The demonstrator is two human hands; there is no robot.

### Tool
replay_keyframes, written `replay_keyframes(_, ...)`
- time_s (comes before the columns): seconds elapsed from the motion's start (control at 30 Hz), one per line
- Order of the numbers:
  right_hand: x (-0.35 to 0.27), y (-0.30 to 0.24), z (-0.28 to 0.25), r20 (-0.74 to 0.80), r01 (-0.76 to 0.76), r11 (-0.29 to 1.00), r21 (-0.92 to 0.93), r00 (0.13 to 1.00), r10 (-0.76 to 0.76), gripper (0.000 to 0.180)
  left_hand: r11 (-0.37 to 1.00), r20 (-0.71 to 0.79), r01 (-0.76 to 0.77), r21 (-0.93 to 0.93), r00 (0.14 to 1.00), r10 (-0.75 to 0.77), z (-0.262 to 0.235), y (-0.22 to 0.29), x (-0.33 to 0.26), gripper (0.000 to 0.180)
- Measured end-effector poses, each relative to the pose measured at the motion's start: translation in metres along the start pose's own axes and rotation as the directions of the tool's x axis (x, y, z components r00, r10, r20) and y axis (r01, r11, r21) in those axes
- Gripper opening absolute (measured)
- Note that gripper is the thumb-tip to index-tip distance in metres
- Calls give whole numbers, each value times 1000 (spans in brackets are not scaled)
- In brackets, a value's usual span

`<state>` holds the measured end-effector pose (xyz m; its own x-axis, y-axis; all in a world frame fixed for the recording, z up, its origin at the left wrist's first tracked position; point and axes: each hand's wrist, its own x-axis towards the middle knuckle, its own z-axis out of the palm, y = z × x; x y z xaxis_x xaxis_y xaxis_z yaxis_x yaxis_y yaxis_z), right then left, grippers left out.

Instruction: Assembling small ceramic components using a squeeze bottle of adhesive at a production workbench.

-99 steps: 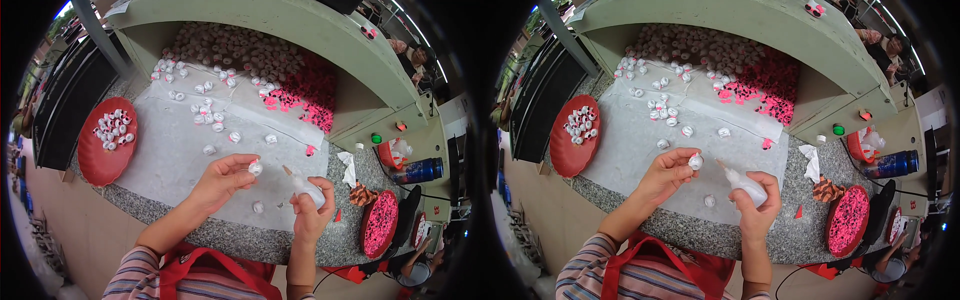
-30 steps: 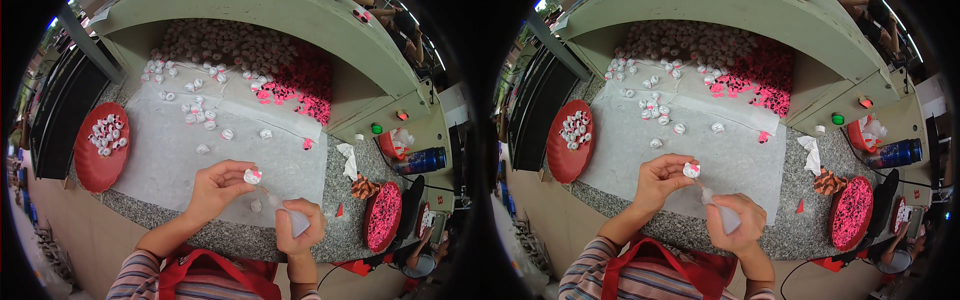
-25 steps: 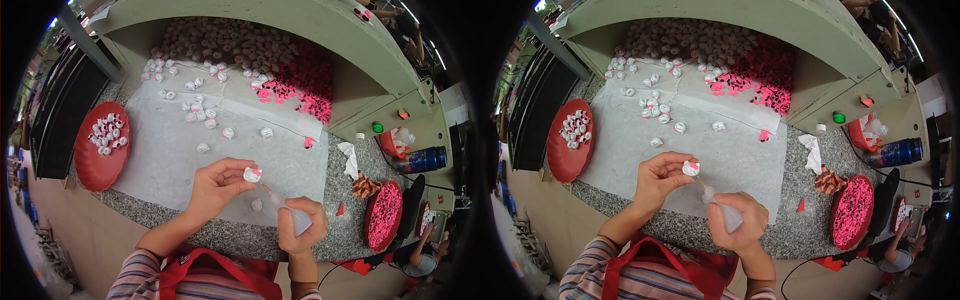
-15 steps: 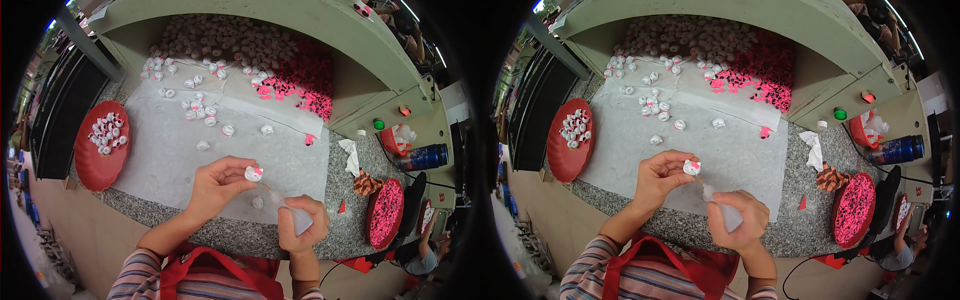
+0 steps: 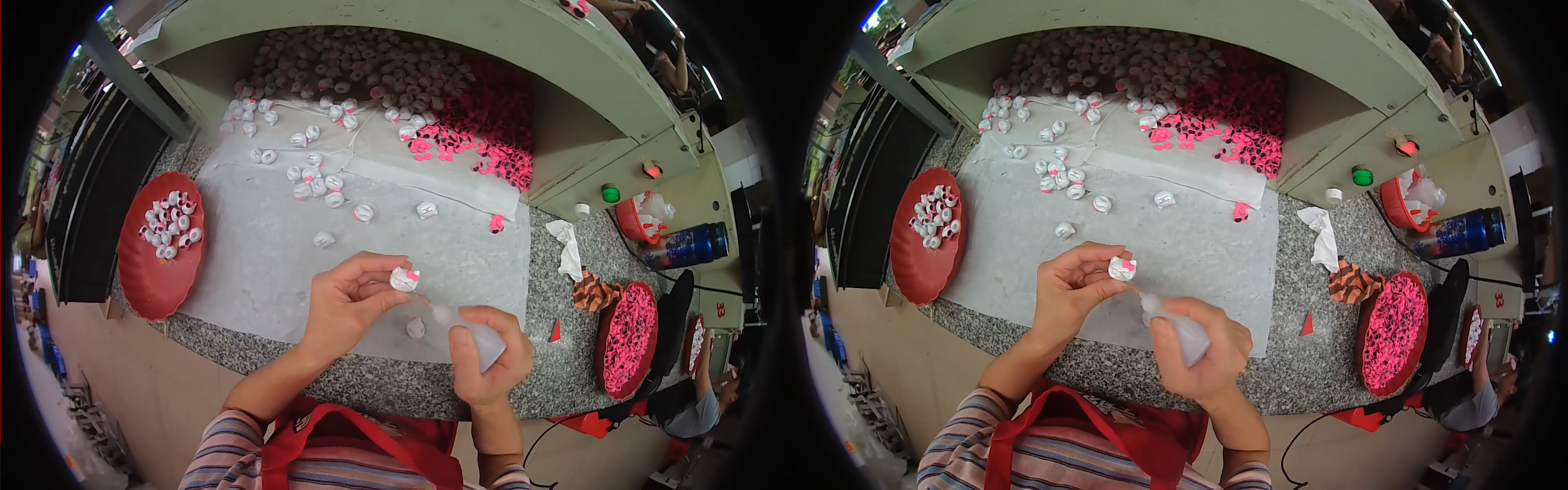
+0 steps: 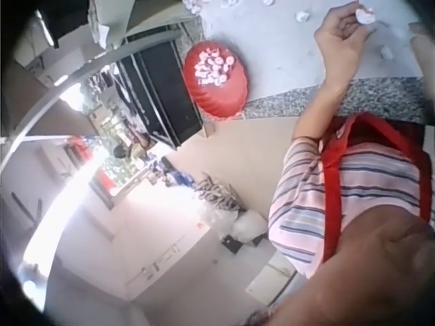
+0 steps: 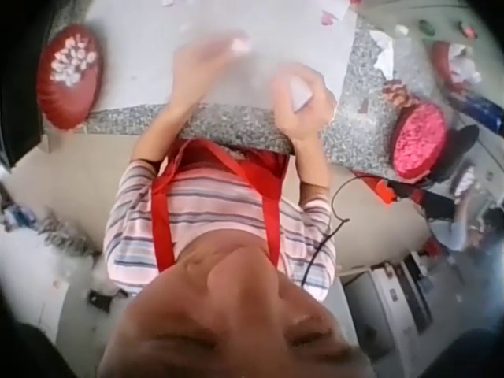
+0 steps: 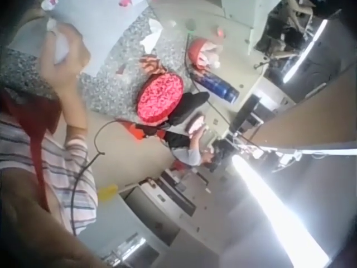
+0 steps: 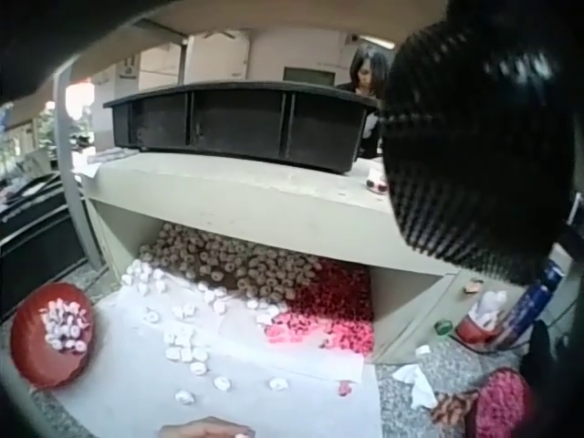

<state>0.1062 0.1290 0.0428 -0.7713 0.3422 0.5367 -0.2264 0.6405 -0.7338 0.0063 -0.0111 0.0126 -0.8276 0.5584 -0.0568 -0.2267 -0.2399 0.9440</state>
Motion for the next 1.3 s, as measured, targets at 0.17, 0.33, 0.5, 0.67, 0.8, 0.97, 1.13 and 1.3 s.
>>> replay_keyframes(0.17, 35, 44, -13, -45, -566, 675, 474, 750, 660, 25, 1000, -11, 16, 19, 1000, -16, -1, -5, -1, 34)
replay_keyframes(0.33, 66, 138, -14, -52, -511, 774, -374, 845, 532, 31, 999, 67, 34, -2, 997, -34, 5, -4, -6, 31)
replay_keyframes(0.5, 64, 134, -9, 33, -473, 577, -665, 754, 656, 31, 999, 10, 40, 11, 999, -40, 0, -3, -4, 31)
replay_keyframes(0.67, 35, 125, -7, 21, -197, 721, -664, 959, 282, 26, 998, 11, 56, 2, 998, -56, 0, -6, -1, 33)
replay_keyframes(0.8, 32, 68, 1, 55, -583, 778, -234, 791, 610, 17, 998, -8, 43, 39, 999, -43, 1, -13, 0, 33)
replay_keyframes(0.97, 10, 28, 14, 322, -527, 798, 293, 840, 437, 6, 977, -12, -116, 179, 993, 121, 5, -28, 0, 34)
replay_keyframes(1.13, 12, 17, 20, 260, -572, 774, 271, 818, 513, 8, 945, -9, -192, 264, 980, 201, 10, -23, -2, 30)
replay_keyframes(1.3, 9, 25, 17, 273, -606, 764, 221, 790, 548, 11, 934, 19, -232, 272, 972, 236, 11, -20, -3, 30)
